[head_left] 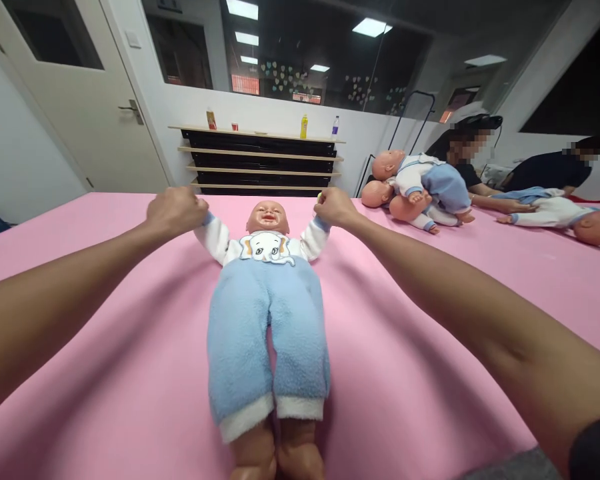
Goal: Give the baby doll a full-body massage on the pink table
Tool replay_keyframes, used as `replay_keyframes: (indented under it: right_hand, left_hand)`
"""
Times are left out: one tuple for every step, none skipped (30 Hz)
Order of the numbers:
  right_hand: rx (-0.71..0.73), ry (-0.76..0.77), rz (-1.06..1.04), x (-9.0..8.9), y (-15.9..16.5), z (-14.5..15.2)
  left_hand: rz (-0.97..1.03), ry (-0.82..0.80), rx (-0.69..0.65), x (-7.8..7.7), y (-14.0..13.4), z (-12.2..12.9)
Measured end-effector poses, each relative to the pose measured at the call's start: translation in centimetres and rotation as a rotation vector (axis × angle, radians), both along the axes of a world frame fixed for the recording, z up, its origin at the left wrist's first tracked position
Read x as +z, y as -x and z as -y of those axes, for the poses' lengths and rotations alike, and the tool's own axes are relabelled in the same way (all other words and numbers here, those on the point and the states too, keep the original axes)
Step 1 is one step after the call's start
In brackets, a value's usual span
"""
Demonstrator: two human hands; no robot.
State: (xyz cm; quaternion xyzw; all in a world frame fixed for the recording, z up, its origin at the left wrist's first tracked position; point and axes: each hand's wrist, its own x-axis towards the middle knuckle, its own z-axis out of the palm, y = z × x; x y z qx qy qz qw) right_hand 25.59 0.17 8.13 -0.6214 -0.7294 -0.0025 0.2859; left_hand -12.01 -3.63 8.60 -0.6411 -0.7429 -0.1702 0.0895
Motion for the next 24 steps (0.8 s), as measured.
replay_keyframes:
  right_hand:
    - [-0.027,0.01,-0.04,-0.5,-1.2,-0.2]
    - [-0.053,0.016,-0.083,-1.1,-2.5,-0.2]
    - [-0.081,0.022,-0.129,-1.9,-3.7,-0.2]
    - [-0.112,0.028,-0.176,-2.7,-4.8,0.0]
    - [-0.141,0.04,-0.221,-3.7,-5.8,0.3]
    - [-0.174,0.058,-0.265,-4.7,-6.7,0.6]
    - [-0.206,0.083,-0.304,-5.8,-7.3,0.9]
    - [-0.238,0.113,-0.335,-6.8,-7.8,1.1]
    - [-0.266,0.14,-0.358,-7.7,-8.2,1.4]
    - [-0.287,0.161,-0.372,-8.5,-8.4,1.7]
    - [-0.302,0.173,-0.379,-9.1,-8.5,1.9]
    - [-0.313,0.176,-0.379,-9.7,-8.6,2.1]
    - [-0.319,0.173,-0.377,-10.0,-8.6,2.4]
    - [-0.324,0.168,-0.374,-10.3,-8.6,2.7]
    - [-0.328,0.157,-0.372,-10.5,-8.5,2.9]
    - [-0.33,0.141,-0.368,-10.6,-8.4,3.2]
    - [-0.332,0.121,-0.365,-10.7,-8.3,3.6]
    - [-0.335,0.098,-0.361,-10.8,-8.1,3.9]
    - [-0.339,0.073,-0.358,-10.8,-7.8,4.2]
    - [-0.342,0.049,-0.355,-10.9,-7.6,4.5]
    - [-0.344,0.029,-0.354,-10.9,-7.4,4.9]
    - [-0.346,0.016,-0.354,-11.0,-7.2,5.1]
    - [-0.345,0.009,-0.356,-11.0,-7.0,5.4]
    - [-0.344,0.006,-0.359,-11.0,-6.9,5.6]
  left_hand:
    - [0.037,-0.006,0.019,-0.7,1.6,0.0]
    - [0.071,0.001,0.042,-1.5,3.2,0.2]
    - [0.103,0.007,0.07,-2.5,4.7,0.5]
    - [0.128,0.025,0.096,-3.5,6.0,0.8]
    - [0.155,0.051,0.116,-4.7,7.0,1.3]
    - [0.183,0.082,0.135,-5.8,7.8,1.8]
    - [0.212,0.12,0.15,-6.9,8.4,2.2]
    - [0.241,0.154,0.158,-7.8,8.7,2.6]
    - [0.262,0.176,0.163,-8.6,8.9,3.0]
    - [0.271,0.188,0.165,-9.2,9.0,3.3]
    - [0.271,0.194,0.167,-9.6,9.0,3.6]
    - [0.261,0.196,0.165,-9.8,9.0,3.8]
    - [0.246,0.195,0.158,-9.9,8.9,4.0]
    - [0.229,0.197,0.155,-9.9,8.8,4.1]
    - [0.212,0.205,0.152,-9.8,8.7,4.3]
    - [0.198,0.214,0.147,-9.7,8.6,4.5]
    - [0.184,0.223,0.145,-9.6,8.5,4.7]
    - [0.173,0.233,0.15,-9.5,8.4,5.0]
    - [0.162,0.242,0.164,-9.4,8.3,5.2]
    - [0.151,0.252,0.184,-9.3,8.2,5.5]
    - [0.137,0.261,0.201,-9.1,8.0,5.9]
    - [0.121,0.271,0.216,-8.8,7.7,6.4]
    - [0.102,0.281,0.228,-8.4,7.3,7.1]
    - [0.082,0.286,0.231,-7.9,6.7,7.9]
